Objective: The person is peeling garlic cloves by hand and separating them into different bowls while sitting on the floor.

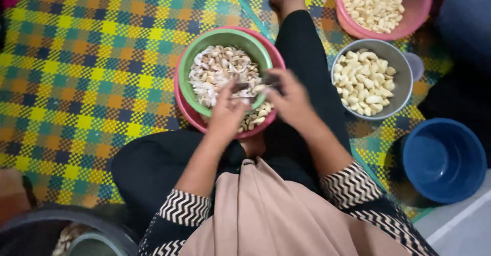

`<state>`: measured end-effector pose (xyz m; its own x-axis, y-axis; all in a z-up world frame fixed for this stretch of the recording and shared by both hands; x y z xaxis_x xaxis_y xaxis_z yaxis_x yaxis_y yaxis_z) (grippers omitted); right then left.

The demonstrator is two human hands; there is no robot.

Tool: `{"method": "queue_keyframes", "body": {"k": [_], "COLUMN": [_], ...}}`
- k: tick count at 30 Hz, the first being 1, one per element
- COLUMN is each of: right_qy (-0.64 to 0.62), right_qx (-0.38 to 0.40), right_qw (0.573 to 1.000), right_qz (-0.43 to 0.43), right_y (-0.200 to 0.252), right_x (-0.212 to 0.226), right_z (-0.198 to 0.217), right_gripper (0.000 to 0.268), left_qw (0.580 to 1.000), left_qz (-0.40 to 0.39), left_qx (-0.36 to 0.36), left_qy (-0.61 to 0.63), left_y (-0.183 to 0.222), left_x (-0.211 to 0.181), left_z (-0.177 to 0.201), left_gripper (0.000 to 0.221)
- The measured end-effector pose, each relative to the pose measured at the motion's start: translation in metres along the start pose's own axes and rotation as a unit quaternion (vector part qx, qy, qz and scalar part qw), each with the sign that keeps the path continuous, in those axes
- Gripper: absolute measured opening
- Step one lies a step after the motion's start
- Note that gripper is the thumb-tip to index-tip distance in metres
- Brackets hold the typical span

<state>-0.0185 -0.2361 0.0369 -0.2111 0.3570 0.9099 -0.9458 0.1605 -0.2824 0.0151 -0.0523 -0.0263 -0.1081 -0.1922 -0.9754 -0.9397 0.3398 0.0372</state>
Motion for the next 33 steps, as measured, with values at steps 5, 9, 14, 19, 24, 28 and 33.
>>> {"method": "queue_keyframes", "body": {"k": [5, 9, 14, 19, 24, 28, 33], "right_qy": [-0.015, 0.145, 0.308, 0.165, 0.095, -0.022, -0.038], "right_qx": [-0.102, -0.155, -0.187, -0.204, -0.216, -0.238, -0.226], "right_qw": [0.995, 0.976, 0.933, 0.963, 0.963, 0.951, 0.948], "right_qz": [-0.003, 0.049, -0.005, -0.052, -0.130, -0.196, -0.222], "right_y": [0.016, 0.033, 0.069, 0.079, 0.085, 0.087, 0.106], "right_x": [-0.030, -0.089, -0.129, -0.140, -0.125, -0.072, -0.105], "right_z": [0.121, 0.224, 0.263, 0.261, 0.253, 0.234, 0.255], "right_gripper": [0.042, 0.045, 0.036, 0.036, 0.024, 0.026, 0.038], "left_qw": [0.965, 0.798, 0.710, 0.655, 0.640, 0.627, 0.613], "left_qz": [-0.146, -0.333, -0.270, -0.290, -0.325, -0.320, -0.281], "left_qx": [0.065, 0.166, 0.117, 0.119, 0.135, 0.120, 0.120], "left_qy": [-0.207, -0.475, -0.640, -0.688, -0.683, -0.700, -0.729], "left_y": [0.040, 0.074, 0.054, 0.050, 0.022, -0.035, -0.096], "left_x": [0.014, -0.024, 0.038, 0.041, 0.059, 0.057, 0.051], "left_z": [-0.043, -0.064, -0.046, -0.045, -0.027, -0.002, 0.029], "left_gripper": [0.048, 0.042, 0.047, 0.047, 0.049, 0.050, 0.055]}}
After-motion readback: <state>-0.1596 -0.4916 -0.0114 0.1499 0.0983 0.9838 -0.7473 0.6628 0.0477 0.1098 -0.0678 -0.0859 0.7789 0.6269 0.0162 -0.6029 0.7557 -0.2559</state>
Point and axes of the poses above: each hand's wrist, its own y-axis away from the middle knuckle, its own z-axis out of the back of the hand, x = y × z, the point moved 7 cm from there along -y, towards the middle knuckle, and after that the axes turned 1 degree about -z, right-handed, at the moved point
